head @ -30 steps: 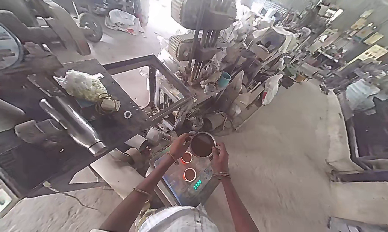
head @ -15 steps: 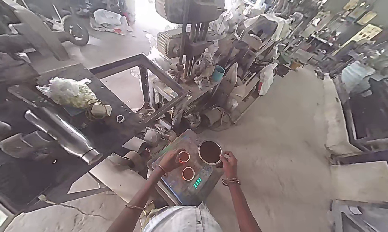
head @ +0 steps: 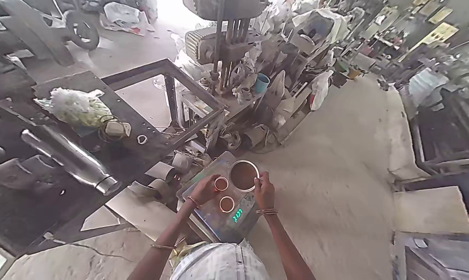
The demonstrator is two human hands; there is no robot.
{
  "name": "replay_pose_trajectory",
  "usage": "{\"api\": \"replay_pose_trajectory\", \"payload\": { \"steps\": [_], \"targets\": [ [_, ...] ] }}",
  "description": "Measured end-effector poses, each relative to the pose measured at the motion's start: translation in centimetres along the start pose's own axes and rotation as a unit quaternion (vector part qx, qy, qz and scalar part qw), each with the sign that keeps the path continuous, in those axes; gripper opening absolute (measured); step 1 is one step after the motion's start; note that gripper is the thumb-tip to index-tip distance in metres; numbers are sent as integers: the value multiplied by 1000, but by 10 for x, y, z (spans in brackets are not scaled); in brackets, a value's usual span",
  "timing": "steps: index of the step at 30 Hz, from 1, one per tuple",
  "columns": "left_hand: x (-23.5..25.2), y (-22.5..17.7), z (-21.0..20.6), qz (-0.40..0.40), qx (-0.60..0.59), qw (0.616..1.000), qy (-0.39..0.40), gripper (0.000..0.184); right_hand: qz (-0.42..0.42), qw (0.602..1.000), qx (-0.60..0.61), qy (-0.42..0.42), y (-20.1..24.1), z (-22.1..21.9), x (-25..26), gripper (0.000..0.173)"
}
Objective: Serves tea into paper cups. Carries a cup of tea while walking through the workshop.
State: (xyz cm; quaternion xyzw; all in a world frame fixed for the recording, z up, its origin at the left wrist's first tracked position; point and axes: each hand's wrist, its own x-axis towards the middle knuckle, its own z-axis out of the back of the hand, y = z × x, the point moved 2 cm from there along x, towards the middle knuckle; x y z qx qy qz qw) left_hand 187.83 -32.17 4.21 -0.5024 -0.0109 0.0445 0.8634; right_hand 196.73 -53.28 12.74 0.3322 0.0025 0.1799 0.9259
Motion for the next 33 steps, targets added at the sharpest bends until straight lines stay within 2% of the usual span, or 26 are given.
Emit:
{"api": "replay_pose_trajectory", "payload": {
  "steps": [3,9,16,23,26,29,33],
  "targets": [
    [0,0,-1,29,5,1000,12,72,1,999,-42,10,13,-4,1,34],
    [1,6,-6,46,13,999,-7,70,64,993,-102,7,28,-17,2,35],
    [0,6,-6,45,10,999,-9,70,54,979,-182,80,48,-19,2,35],
    [2,12,-8,34,-8,999,-16,72,142,973,-183,14,48,-23,-2,28],
    [2,12,-8,33,-9,999,-18,72,195,965,-172,-43,45,-26,-3,23],
    [2,11,-8,38,-7,999,-15,72,203,963,-172,-41,46,-24,-5,23],
    [1,8,-8,32,-7,999,-24,70,244,952,-165,-87,42,-25,-5,19]
  ]
}}
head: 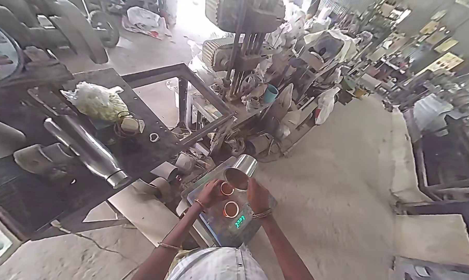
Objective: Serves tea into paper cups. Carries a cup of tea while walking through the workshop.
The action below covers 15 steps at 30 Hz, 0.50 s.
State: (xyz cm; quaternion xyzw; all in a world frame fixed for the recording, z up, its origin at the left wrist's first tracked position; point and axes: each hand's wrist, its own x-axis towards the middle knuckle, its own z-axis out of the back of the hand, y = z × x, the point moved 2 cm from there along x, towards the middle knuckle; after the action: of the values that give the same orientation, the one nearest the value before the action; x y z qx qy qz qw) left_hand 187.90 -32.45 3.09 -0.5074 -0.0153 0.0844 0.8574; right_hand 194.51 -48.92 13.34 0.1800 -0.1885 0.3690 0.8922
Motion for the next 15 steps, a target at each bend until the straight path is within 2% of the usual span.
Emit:
{"api": "replay_pose_trajectory", "payload": {
  "steps": [7,15],
  "targets": [
    [1,-3,0,14,19,1000,-3,70,35,998,-1,-45,-2,-1,-1,18],
    [3,0,-2,20,23,1000,-2,73,17,999,-2,-32,-1,1,1,18]
  ]
}}
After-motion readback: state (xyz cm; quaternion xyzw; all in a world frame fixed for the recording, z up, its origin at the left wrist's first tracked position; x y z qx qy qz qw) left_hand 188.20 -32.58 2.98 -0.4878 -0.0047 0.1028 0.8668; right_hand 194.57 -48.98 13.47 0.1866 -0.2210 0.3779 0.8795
